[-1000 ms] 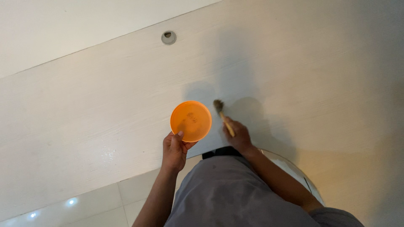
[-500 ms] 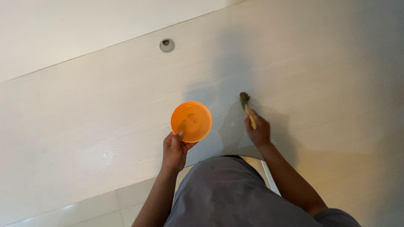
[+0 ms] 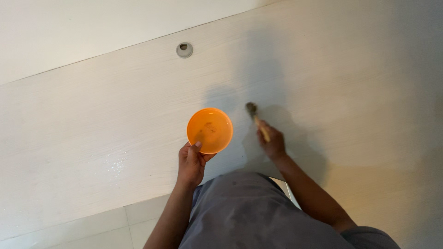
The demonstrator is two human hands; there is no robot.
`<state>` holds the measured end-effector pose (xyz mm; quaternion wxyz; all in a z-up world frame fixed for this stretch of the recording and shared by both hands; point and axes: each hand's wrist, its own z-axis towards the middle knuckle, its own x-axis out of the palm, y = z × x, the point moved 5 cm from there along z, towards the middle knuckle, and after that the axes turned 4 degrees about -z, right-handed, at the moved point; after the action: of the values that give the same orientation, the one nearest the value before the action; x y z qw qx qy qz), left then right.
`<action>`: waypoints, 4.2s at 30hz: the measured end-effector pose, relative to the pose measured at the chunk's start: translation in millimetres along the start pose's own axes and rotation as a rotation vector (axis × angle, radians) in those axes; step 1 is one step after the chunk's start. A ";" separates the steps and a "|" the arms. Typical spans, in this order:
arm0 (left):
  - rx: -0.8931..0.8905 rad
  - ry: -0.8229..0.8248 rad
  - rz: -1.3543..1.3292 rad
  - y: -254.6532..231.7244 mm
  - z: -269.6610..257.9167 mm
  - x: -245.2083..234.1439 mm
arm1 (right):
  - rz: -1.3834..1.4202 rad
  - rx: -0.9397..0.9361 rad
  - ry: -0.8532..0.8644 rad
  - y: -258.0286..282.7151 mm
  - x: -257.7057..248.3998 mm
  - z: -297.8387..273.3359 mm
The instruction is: The person applies a clear liquid to a white wooden surface using a brush while holding a small orange container of the liquid by hand.
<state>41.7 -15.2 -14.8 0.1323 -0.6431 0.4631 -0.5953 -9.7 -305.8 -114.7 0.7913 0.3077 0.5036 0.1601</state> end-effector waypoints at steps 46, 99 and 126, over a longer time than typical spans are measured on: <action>0.016 0.020 -0.020 -26.5 32.1 -14.9 | -0.001 0.010 -0.196 -8.5 -9.3 63.4; 0.038 -0.041 -0.057 -32.1 49.7 -23.8 | 0.054 -0.132 -0.037 55.3 71.9 135.5; -0.026 -0.069 0.017 -31.1 60.8 -27.9 | 0.113 0.036 0.004 30.8 65.2 176.0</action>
<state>113.2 -0.7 -25.9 0.1449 -0.6612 0.4712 -0.5655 178.4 -302.9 -86.8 0.7743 0.3496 0.4898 0.1958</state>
